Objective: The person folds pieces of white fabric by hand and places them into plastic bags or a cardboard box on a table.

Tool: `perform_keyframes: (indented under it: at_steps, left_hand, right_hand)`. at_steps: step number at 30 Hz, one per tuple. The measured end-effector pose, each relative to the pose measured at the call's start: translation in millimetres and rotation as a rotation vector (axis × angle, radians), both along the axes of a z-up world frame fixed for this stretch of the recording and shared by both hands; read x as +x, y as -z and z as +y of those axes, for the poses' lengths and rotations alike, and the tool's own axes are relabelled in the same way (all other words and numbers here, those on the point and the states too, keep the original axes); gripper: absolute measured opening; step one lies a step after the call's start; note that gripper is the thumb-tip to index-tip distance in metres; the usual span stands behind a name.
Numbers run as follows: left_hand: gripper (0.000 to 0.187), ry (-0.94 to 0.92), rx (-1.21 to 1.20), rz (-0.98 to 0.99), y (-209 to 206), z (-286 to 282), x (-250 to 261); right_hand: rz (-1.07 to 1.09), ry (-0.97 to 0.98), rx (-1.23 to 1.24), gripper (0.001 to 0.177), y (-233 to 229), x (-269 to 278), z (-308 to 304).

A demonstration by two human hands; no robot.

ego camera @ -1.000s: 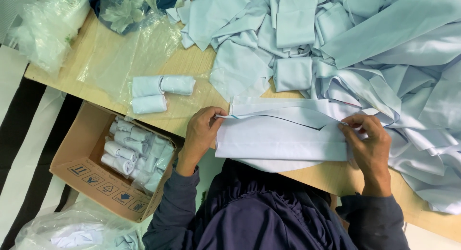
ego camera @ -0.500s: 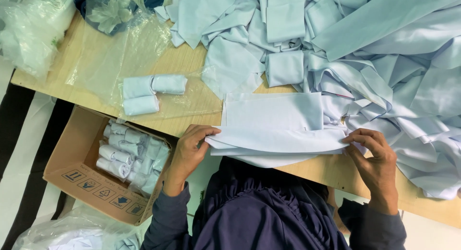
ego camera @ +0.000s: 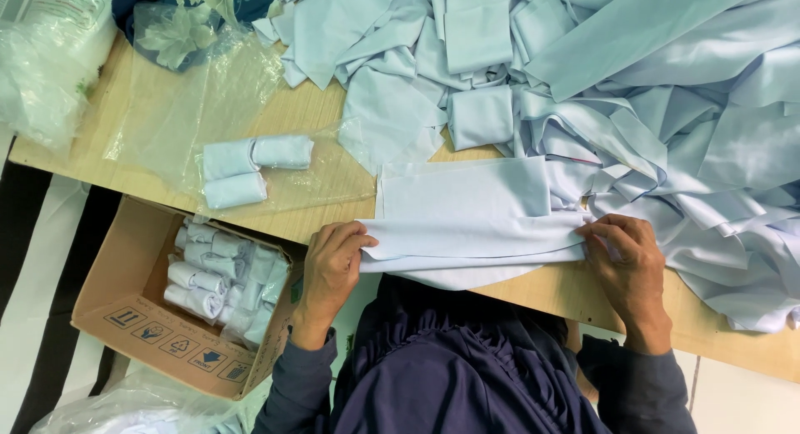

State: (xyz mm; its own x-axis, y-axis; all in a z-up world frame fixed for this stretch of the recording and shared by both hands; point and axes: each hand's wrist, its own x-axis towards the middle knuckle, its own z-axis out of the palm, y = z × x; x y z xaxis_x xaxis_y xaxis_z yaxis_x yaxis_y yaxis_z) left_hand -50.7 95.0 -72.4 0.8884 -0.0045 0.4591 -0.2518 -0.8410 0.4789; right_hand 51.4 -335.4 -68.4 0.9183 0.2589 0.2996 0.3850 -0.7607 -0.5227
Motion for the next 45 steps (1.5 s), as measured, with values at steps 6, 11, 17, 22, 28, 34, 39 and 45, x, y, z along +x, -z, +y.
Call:
perform_keyframes:
  at_steps: [6,11,17,22,28,34,39,45]
  left_hand:
    - [0.044,-0.041,0.020,0.072,-17,-17,0]
    - [0.037,0.181,-0.159,0.027,-14,-73,25]
    - [0.026,0.327,-0.173,-0.017,14,-161,54]
    - [0.028,0.334,-0.013,-0.002,21,-179,58]
    - [0.028,0.299,0.099,-0.010,23,-185,57]
    - [0.033,0.299,0.110,0.003,26,-186,57]
    - [0.029,0.304,0.089,0.008,17,-185,57]
    - [0.019,0.311,0.054,0.008,7,-179,57]
  right_hand:
    - [0.049,0.070,0.090,0.022,-27,-3,16]
    - [0.167,0.015,0.041,0.033,-38,6,28]
    - [0.187,0.051,-0.154,0.034,-35,12,32]
    - [0.181,0.062,-0.194,0.029,-22,11,25]
    - [0.264,0.078,-0.223,0.031,-24,14,24]
    - [0.225,0.021,-0.188,0.022,-34,8,28]
    - [0.350,0.046,-0.012,0.024,-29,2,32]
    - [0.484,-0.016,0.543,0.032,-54,5,66]
